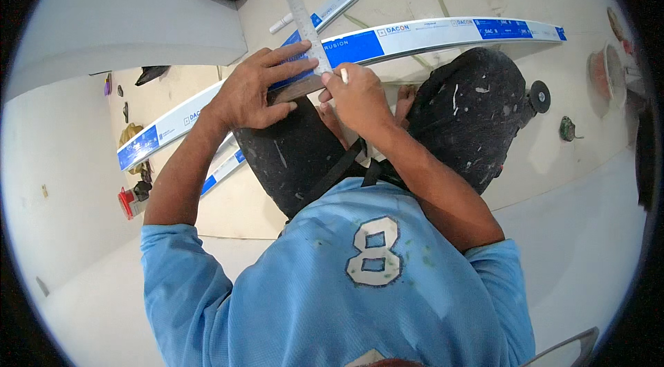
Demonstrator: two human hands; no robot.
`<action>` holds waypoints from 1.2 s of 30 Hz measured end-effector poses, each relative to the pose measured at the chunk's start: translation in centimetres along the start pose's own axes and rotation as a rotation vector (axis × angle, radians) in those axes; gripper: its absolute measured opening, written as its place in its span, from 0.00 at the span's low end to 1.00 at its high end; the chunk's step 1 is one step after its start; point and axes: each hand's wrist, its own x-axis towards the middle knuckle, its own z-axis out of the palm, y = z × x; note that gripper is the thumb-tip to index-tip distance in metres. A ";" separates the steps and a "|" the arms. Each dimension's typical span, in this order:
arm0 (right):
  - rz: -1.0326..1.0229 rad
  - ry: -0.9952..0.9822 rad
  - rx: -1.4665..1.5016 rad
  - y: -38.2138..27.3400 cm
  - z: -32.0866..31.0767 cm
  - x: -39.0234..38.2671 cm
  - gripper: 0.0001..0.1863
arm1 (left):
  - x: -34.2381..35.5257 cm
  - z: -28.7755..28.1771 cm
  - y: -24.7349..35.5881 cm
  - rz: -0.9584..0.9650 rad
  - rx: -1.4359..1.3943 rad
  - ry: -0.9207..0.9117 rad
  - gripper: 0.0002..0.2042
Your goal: The person measures and marks aluminum extrusion profiles with a tape measure, ruler, and marker. They then use an angle grinder to cut the profiles at the marked points and inspect the cut ends.
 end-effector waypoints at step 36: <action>0.777 1.280 1.128 49.6 -41.8 -31.1 0.16 | 3.9 -2.1 1.2 -0.351 0.048 -0.169 0.41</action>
